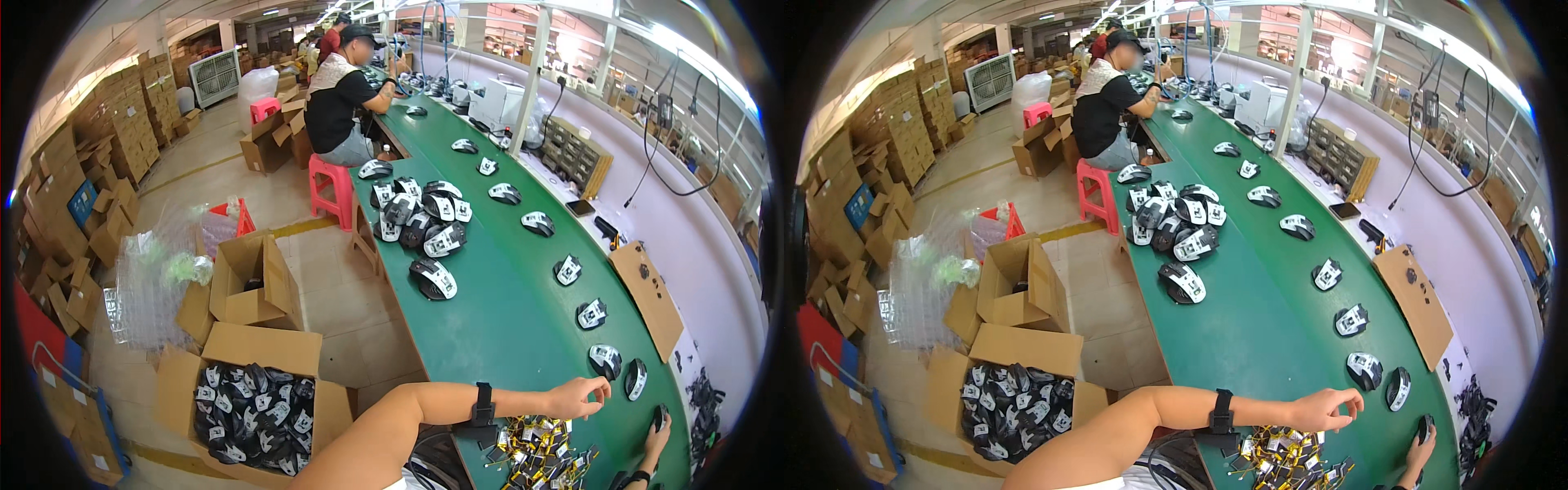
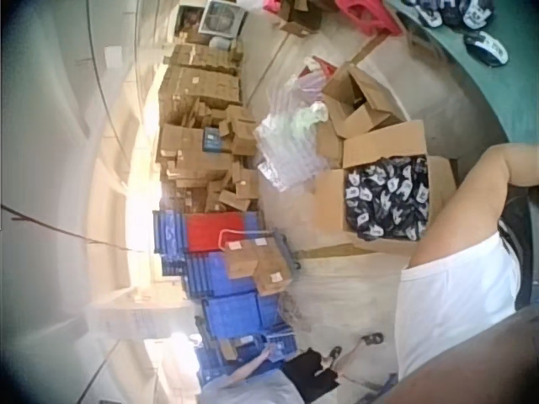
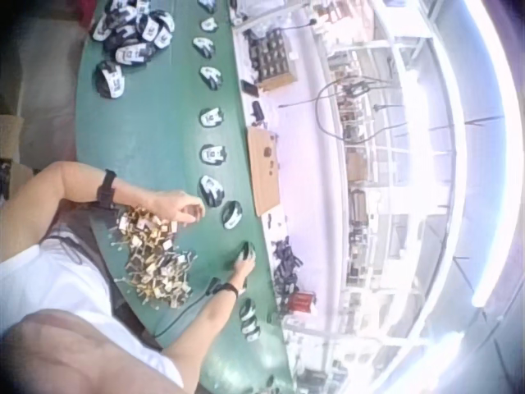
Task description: Manually assembling wireless computer mice on a production line, inserting internal components and securing covers.
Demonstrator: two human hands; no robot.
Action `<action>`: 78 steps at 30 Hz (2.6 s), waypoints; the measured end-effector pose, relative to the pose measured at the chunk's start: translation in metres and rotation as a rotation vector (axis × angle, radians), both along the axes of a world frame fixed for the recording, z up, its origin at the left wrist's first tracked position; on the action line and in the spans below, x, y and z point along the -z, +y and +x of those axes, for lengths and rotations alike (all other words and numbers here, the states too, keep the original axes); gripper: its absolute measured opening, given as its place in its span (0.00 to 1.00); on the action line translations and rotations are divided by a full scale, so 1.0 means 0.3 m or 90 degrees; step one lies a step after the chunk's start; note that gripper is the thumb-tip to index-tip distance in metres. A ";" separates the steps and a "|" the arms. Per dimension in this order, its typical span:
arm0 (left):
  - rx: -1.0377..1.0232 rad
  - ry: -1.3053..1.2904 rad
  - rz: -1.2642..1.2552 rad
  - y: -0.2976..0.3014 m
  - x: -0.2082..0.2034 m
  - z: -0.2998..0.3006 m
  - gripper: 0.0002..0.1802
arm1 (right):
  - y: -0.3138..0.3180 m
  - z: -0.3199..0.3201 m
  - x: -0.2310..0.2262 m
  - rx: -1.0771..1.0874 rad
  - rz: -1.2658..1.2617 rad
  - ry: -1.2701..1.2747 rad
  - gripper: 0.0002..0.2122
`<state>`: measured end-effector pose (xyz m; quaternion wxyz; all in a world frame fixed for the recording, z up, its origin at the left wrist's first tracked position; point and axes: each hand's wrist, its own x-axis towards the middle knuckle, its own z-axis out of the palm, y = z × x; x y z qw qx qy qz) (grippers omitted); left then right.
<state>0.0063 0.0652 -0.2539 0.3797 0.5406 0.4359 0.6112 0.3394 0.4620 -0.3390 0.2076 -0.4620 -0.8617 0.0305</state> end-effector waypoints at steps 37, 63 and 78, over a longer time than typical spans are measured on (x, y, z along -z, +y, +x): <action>0.097 -0.465 -0.057 -0.027 0.027 -0.009 0.32 | -1.207 -0.482 -0.319 -0.379 -0.111 0.027 0.18; 0.173 -0.164 -0.030 -0.112 0.008 0.012 0.43 | -1.223 -0.523 -0.312 -0.188 -0.198 0.437 0.09; 0.164 -0.295 -0.121 -0.117 0.029 -0.088 0.29 | -1.143 -0.646 -0.294 -0.161 -0.058 0.271 0.08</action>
